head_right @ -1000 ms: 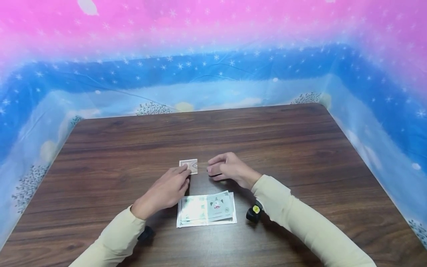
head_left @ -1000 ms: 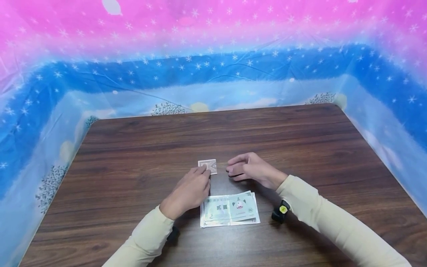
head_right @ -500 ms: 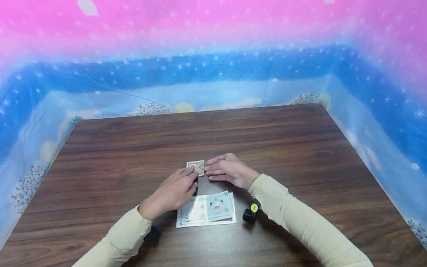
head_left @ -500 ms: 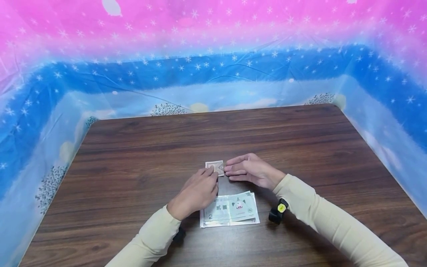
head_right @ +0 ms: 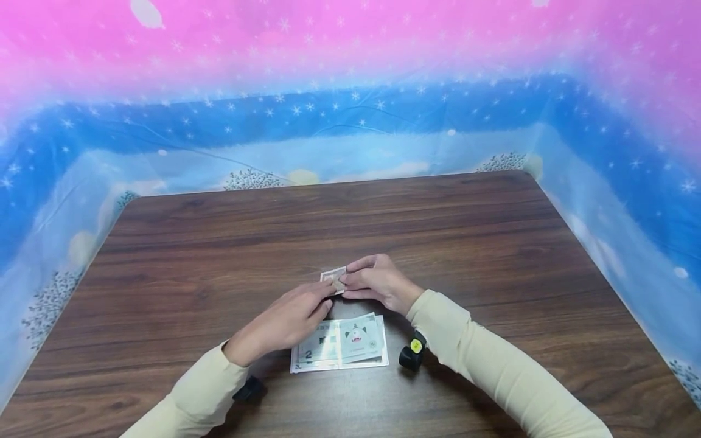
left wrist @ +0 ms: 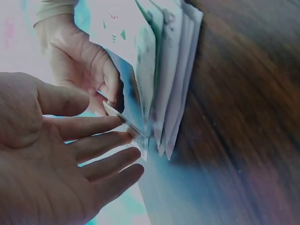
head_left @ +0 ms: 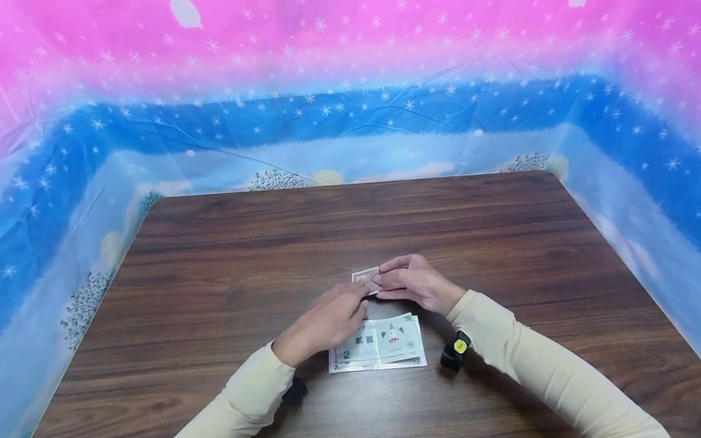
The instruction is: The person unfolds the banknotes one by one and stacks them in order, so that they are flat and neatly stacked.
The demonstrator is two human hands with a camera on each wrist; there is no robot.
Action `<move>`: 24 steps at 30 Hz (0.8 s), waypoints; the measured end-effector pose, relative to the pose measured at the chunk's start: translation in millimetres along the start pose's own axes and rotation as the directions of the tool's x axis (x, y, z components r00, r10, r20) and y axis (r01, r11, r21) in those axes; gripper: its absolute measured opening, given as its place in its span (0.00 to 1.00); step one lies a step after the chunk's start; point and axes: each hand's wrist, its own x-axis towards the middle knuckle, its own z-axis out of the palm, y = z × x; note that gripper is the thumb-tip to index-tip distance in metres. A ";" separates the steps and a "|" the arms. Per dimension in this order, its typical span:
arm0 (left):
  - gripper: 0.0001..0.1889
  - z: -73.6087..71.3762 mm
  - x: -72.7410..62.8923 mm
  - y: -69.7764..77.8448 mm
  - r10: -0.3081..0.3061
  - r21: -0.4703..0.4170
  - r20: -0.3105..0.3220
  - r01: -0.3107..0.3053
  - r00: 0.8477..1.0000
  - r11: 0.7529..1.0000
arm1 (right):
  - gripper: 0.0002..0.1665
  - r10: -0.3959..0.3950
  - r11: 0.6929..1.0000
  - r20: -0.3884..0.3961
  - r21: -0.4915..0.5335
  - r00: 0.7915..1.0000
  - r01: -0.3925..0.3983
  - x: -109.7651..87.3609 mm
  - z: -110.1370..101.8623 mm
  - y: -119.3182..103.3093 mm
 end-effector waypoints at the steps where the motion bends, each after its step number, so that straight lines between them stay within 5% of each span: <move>1: 0.23 -1.2 -0.7 -0.1 0.013 -0.019 -0.016 -0.013 1.000 1.000 | 0.23 -0.005 1.000 -0.009 -0.010 1.000 0.005 -0.5 -0.4 -0.1; 5: 0.19 -8.5 -3.2 -3.0 0.012 -0.089 -0.119 -0.023 0.993 0.996 | 0.23 -0.027 0.999 -0.024 -0.023 0.999 0.026 -3.8 -2.4 -3.2; 8: 0.21 -14.0 -4.1 -7.0 -0.075 -0.171 -0.197 0.041 0.978 0.984 | 0.22 -0.039 0.999 -0.020 -0.029 0.999 0.039 -7.9 -4.0 -6.9; 11: 0.28 -15.4 -3.2 -11.6 -0.182 -0.327 -0.231 0.100 0.956 0.940 | 0.18 -0.050 0.998 -0.016 -0.040 0.999 0.049 -12.4 -5.3 -10.5; 13: 0.27 -14.2 -1.3 -14.7 -0.236 -0.495 -0.203 0.108 0.950 0.862 | 0.15 -0.056 0.997 -0.008 -0.045 0.998 0.055 -15.0 -5.6 -12.3; 18: 0.21 -11.4 4.9 -17.2 -0.324 -0.848 -0.070 0.115 0.944 0.517 | 0.13 -0.074 0.996 0.023 -0.046 0.997 0.075 -19.1 -4.4 -14.7; 19: 0.19 -11.5 5.7 -16.7 -0.334 -0.875 -0.052 0.118 0.941 0.470 | 0.13 -0.077 0.996 0.030 -0.050 0.997 0.078 -19.7 -3.9 -14.9; 21: 0.17 -11.8 6.7 -15.2 -0.347 -0.900 -0.031 0.125 0.937 0.418 | 0.14 -0.077 0.995 0.036 -0.059 0.996 0.079 -21.3 -2.8 -15.1; 24: 0.16 -13.1 6.7 -12.2 -0.353 -0.912 -0.020 0.128 0.935 0.390 | 0.16 -0.089 0.992 0.046 -0.090 0.995 0.093 -24.3 -1.4 -15.6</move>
